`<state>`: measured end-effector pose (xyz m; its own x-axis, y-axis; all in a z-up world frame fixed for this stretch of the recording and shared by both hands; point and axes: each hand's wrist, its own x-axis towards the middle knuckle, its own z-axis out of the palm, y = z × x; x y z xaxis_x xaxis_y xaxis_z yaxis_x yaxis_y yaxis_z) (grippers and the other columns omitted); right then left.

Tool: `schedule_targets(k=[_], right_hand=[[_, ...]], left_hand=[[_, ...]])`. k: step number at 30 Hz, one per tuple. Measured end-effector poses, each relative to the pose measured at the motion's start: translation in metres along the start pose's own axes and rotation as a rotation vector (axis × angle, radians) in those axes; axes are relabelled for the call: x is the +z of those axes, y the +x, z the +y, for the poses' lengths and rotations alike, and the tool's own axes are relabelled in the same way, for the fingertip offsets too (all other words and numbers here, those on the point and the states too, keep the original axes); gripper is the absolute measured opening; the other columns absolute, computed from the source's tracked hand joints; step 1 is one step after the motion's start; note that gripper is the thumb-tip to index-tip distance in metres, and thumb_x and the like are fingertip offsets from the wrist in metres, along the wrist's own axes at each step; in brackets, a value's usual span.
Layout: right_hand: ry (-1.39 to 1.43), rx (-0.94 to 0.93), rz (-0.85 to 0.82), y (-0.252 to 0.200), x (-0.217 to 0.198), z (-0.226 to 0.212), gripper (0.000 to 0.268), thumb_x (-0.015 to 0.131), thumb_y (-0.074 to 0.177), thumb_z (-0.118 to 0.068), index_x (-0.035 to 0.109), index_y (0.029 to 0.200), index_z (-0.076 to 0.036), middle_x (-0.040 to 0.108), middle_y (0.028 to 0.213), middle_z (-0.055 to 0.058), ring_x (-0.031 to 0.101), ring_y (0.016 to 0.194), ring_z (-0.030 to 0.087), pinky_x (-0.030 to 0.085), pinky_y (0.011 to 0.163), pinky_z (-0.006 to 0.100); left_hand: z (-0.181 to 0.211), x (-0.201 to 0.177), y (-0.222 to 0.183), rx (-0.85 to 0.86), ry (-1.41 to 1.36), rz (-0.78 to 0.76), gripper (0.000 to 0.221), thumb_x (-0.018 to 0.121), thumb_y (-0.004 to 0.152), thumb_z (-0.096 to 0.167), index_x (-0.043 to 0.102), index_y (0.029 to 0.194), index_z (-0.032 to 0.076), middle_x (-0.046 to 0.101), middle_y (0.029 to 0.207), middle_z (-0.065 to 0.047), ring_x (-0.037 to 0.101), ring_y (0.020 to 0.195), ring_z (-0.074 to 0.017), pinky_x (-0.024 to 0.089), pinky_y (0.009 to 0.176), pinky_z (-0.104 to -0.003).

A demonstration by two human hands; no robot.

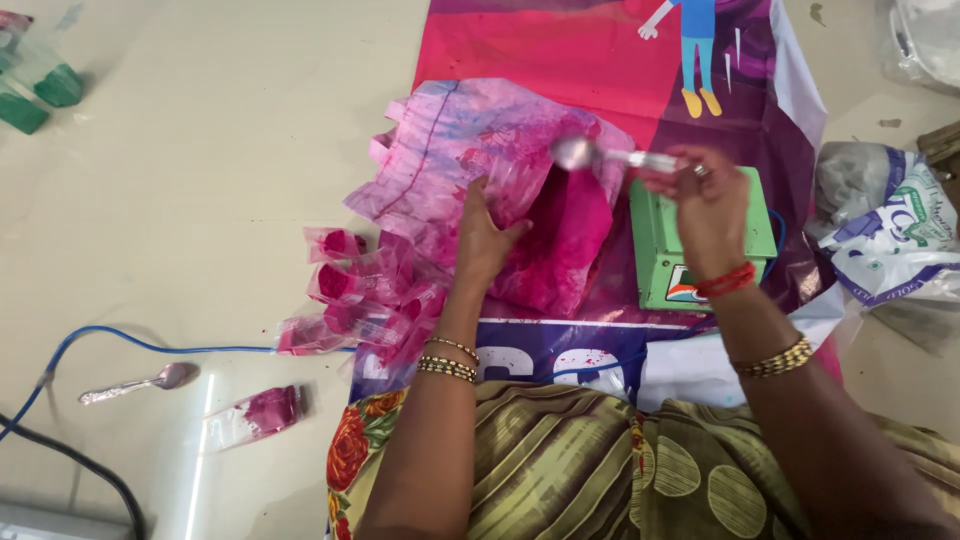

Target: The person scoops pink powder into small plastic bags and weighs them on a digital scale.

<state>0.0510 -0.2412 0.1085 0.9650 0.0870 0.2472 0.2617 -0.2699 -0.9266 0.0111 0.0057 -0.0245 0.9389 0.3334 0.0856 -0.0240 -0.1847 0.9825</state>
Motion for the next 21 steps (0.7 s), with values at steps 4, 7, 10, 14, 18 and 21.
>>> schedule_targets(k=[4,7,10,14,18,21], right_hand=[[-0.089,-0.112,-0.137,-0.009,0.02,0.063,0.02,0.046,0.107,0.001,0.063,0.115,0.009,0.073,0.105,0.02,0.078,0.095,0.026,0.067,0.08,0.033],[-0.273,-0.088,-0.116,-0.012,0.042,0.087,0.022,0.046,0.107,0.002,0.066,0.113,0.009,0.074,0.097,0.021,0.079,0.09,0.025,0.065,0.073,0.033],[-0.301,-0.065,-0.123,-0.01,0.057,0.108,0.021,0.047,0.107,0.001,0.066,0.113,0.008,0.075,0.096,0.02,0.078,0.087,0.023,0.064,0.072,0.032],[-0.293,-0.007,-0.175,-0.015,0.065,0.112,0.023,0.046,0.107,0.001,0.066,0.114,0.008,0.075,0.096,0.02,0.078,0.086,0.022,0.065,0.074,0.032],[-0.176,0.141,-0.315,-0.02,0.061,0.12,0.023,0.047,0.103,0.001,0.065,0.114,0.009,0.074,0.099,0.02,0.079,0.087,0.024,0.065,0.072,0.033],[-0.114,0.215,-0.305,-0.019,0.057,0.123,0.023,0.047,0.105,-0.001,0.063,0.115,0.011,0.072,0.1,0.02,0.079,0.087,0.024,0.065,0.072,0.032]], left_hand=[[-0.008,-0.003,0.005,0.145,0.078,0.091,0.089,0.093,0.068,0.009,0.044,0.142,0.0,0.059,0.134,-0.024,0.061,0.124,-0.0367,0.05,0.105,-0.041],[-0.006,-0.007,0.005,0.156,0.119,0.125,0.09,0.094,0.067,0.008,0.044,0.141,-0.001,0.058,0.133,-0.024,0.06,0.124,-0.0377,0.049,0.106,-0.041],[-0.006,-0.008,0.005,0.127,0.116,0.131,0.09,0.093,0.067,0.009,0.043,0.142,-0.001,0.058,0.135,-0.024,0.06,0.124,-0.0373,0.048,0.106,-0.041],[-0.01,-0.01,0.006,0.151,0.107,0.137,0.092,0.093,0.067,0.009,0.042,0.142,-0.002,0.057,0.136,-0.025,0.059,0.125,-0.0379,0.048,0.107,-0.041],[-0.009,-0.01,0.006,0.175,0.108,0.127,0.092,0.093,0.068,0.009,0.042,0.143,-0.003,0.056,0.137,-0.025,0.057,0.128,-0.0387,0.046,0.109,-0.042],[-0.008,-0.01,0.006,0.182,0.118,0.123,0.092,0.093,0.068,0.008,0.042,0.143,-0.003,0.055,0.137,-0.025,0.056,0.128,-0.0391,0.046,0.109,-0.042]])
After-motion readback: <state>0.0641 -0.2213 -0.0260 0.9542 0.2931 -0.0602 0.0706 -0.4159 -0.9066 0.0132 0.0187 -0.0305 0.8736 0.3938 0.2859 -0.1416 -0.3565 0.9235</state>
